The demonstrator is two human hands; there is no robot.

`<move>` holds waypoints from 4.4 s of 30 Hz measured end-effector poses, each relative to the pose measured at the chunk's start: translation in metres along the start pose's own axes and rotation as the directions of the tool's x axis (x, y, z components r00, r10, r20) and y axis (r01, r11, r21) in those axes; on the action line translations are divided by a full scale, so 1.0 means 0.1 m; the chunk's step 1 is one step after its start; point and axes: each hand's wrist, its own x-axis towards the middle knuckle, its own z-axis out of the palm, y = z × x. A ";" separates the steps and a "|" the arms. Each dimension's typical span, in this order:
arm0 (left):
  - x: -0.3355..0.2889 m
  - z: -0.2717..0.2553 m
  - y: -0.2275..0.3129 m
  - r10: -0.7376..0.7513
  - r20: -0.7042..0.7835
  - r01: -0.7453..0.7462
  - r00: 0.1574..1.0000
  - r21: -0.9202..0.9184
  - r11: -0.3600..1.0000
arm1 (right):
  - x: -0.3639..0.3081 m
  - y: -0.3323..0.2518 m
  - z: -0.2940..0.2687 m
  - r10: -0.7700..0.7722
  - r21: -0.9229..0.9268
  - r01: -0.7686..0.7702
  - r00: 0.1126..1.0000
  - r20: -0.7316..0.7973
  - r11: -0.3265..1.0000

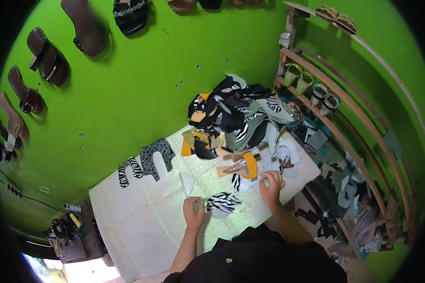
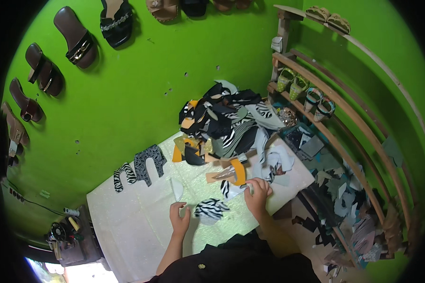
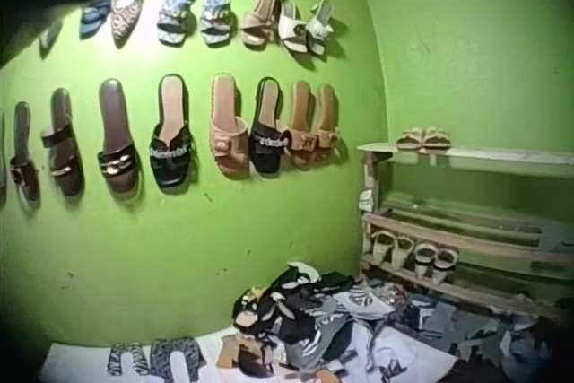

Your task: Sort and organize pre-cut patterned fabric pieces for shoe uppers.

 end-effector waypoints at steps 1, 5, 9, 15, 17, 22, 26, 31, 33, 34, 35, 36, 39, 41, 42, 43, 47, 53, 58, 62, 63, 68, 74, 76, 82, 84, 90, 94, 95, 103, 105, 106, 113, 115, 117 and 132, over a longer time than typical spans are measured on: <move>0.07 0.11 0.12 0.023 0.028 -0.022 0.999 -0.028 0.999 | 0.07 0.02 -0.05 -0.033 0.018 0.033 0.999 0.002 0.999; 0.30 0.47 0.51 0.113 -0.046 -0.116 0.993 -0.057 0.992 | 0.70 -0.01 -0.08 -0.255 0.092 0.266 0.960 -0.118 0.959; 0.50 0.70 0.81 0.145 -0.150 -0.151 0.978 -0.029 0.988 | 1.52 -0.09 -0.04 -0.456 -0.013 0.459 0.885 0.090 0.888; 0.82 0.72 1.10 0.226 -0.265 -0.215 0.937 0.071 0.974 | 2.27 0.28 0.33 -0.464 -0.227 0.509 0.857 0.223 0.830; 0.91 0.73 1.11 0.220 -0.310 -0.197 0.925 0.105 0.975 | 2.34 0.43 0.38 -0.472 -0.154 0.522 0.838 0.273 0.839; 1.20 0.87 1.02 0.283 -0.223 -0.239 0.933 0.202 0.950 | 2.18 0.56 0.40 -0.532 -0.070 0.572 0.796 0.289 0.817; 1.62 1.17 1.13 0.308 -0.019 -0.300 0.951 0.172 0.938 | 2.01 0.71 0.35 -0.591 -0.007 0.606 0.778 0.211 0.795; 2.01 1.48 0.96 0.179 0.406 -0.237 0.896 0.096 0.967 | 1.83 0.70 0.21 -0.609 0.076 0.613 0.749 0.262 0.786; 1.97 1.57 0.84 0.226 0.411 -0.317 0.883 0.168 0.933 | 1.79 0.74 0.18 -0.566 0.132 0.552 0.776 0.279 0.823; 1.95 1.59 0.79 0.225 0.414 -0.315 0.882 0.163 0.935 | 1.79 0.77 0.14 -0.528 0.143 0.514 0.768 0.362 0.846; 1.92 1.59 0.74 0.215 0.391 -0.294 0.895 0.153 0.943 | 1.81 0.79 0.11 -0.526 0.141 0.513 0.768 0.366 0.847; 1.86 1.57 0.70 0.198 0.366 -0.268 0.909 0.149 0.952 | 1.84 0.67 -0.01 -0.501 0.200 0.461 0.757 0.418 0.864; 1.74 1.51 0.70 0.220 0.289 -0.297 0.932 0.256 0.920 | 2.04 0.69 -0.06 -0.411 0.371 0.255 0.800 0.437 0.893; 1.70 1.49 0.75 0.232 0.219 -0.281 0.948 0.228 0.932 | 2.32 0.84 0.06 -0.269 0.353 0.171 0.930 0.249 0.920; 1.68 1.48 0.77 0.220 0.145 -0.247 0.965 0.207 0.947 | 2.46 0.75 0.09 -0.181 0.246 0.139 0.971 0.158 0.959; 1.70 1.51 0.83 0.216 0.079 -0.227 0.973 0.175 0.958 | 2.56 0.80 0.11 -0.125 0.107 0.113 0.985 0.115 0.988; 1.72 1.57 1.03 0.209 0.030 -0.211 0.977 0.152 0.966 | 2.69 1.10 0.26 0.007 0.116 -0.059 0.914 0.406 0.991; 1.64 1.53 1.12 0.161 0.103 -0.173 0.982 0.118 0.978 | 2.14 0.42 -0.26 -0.176 0.387 0.051 0.938 0.297 0.921; 1.59 1.49 1.15 0.158 0.046 -0.141 0.986 -0.266 0.954 | 1.60 0.16 -0.50 -0.585 0.229 0.562 0.810 0.041 0.794; 1.42 1.24 1.11 0.099 -0.016 -0.095 0.995 -0.446 0.890 | 1.13 0.05 -0.42 -0.606 0.229 0.601 0.793 -0.055 0.766; 1.31 1.16 1.08 -0.048 0.048 0.067 0.998 -0.541 0.838 | 1.02 0.00 -0.39 -0.601 0.279 0.594 0.796 -0.071 0.754; 0.92 0.62 0.93 -0.082 -0.077 0.044 0.994 -0.402 0.915 | 0.62 -0.20 -0.35 -0.465 0.515 0.385 0.885 0.030 0.766; 0.43 0.10 0.73 -0.356 -0.075 0.261 0.931 -0.544 0.798 | 0.42 -0.44 -0.13 -0.371 0.574 0.202 0.908 0.193 0.793; 0.29 -0.09 0.50 -0.242 -0.130 0.152 0.962 -0.480 0.864 | 0.32 -0.56 0.01 -0.294 0.603 0.102 0.928 0.228 0.791; 0.07 -0.60 0.09 -0.464 -0.161 0.407 0.871 -0.292 0.865 | 0.09 -1.16 0.45 -0.332 0.635 0.024 0.867 0.372 0.772; 0.13 -0.87 0.14 -0.485 -0.224 0.454 0.845 -0.178 0.873 | 0.01 -1.45 0.63 -0.487 0.667 0.122 0.779 0.394 0.735; 0.14 -1.37 -0.55 -0.553 -0.252 0.463 0.794 -0.339 0.819 | -0.33 -2.37 1.22 -0.581 0.743 0.043 0.653 0.486 0.668; 0.24 -1.81 -1.10 -0.541 -0.304 0.407 0.784 -0.408 0.818 | -0.61 -2.77 1.87 -0.433 0.747 -0.176 0.721 0.542 0.641; 0.36 -1.92 -1.18 -0.519 -0.319 0.430 0.793 -0.309 0.848 | -0.61 -2.82 2.05 -0.433 0.747 -0.173 0.723 0.539 0.642; 1.30 -2.24 -2.53 -0.432 -0.217 0.482 0.875 0.314 0.818 | -0.48 -2.96 3.67 -0.338 0.408 0.070 0.695 0.635 0.910; 1.44 -2.19 -2.66 -0.481 -0.183 0.515 0.857 0.333 0.790 | -0.39 -2.99 3.88 -0.259 0.304 0.076 0.736 0.625 0.950; 1.48 -2.15 -2.71 -0.529 -0.171 0.553 0.831 0.342 0.760 | -0.35 -3.00 3.97 -0.233 0.276 0.066 0.738 0.633 0.959; 1.45 -2.04 -3.11 -0.591 -0.103 0.556 0.800 0.495 0.667 | -0.26 -3.01 4.26 -0.275 0.158 0.225 0.752 0.600 0.961; 1.44 -2.02 -3.14 -0.560 -0.101 0.511 0.822 0.563 0.649 | -0.26 -3.03 4.24 -0.215 0.137 0.170 0.647 0.731 0.976; 1.47 -2.00 -3.13 -0.640 -0.051 0.541 0.767 0.587 0.602 | -0.35 -3.10 4.18 -0.240 0.008 0.354 0.616 0.750 0.935; 0.32 -1.91 -1.86 -0.276 -0.482 0.366 0.832 0.102 0.925 | -0.75 -1.63 2.00 -0.260 0.459 -0.032 0.788 0.558 0.888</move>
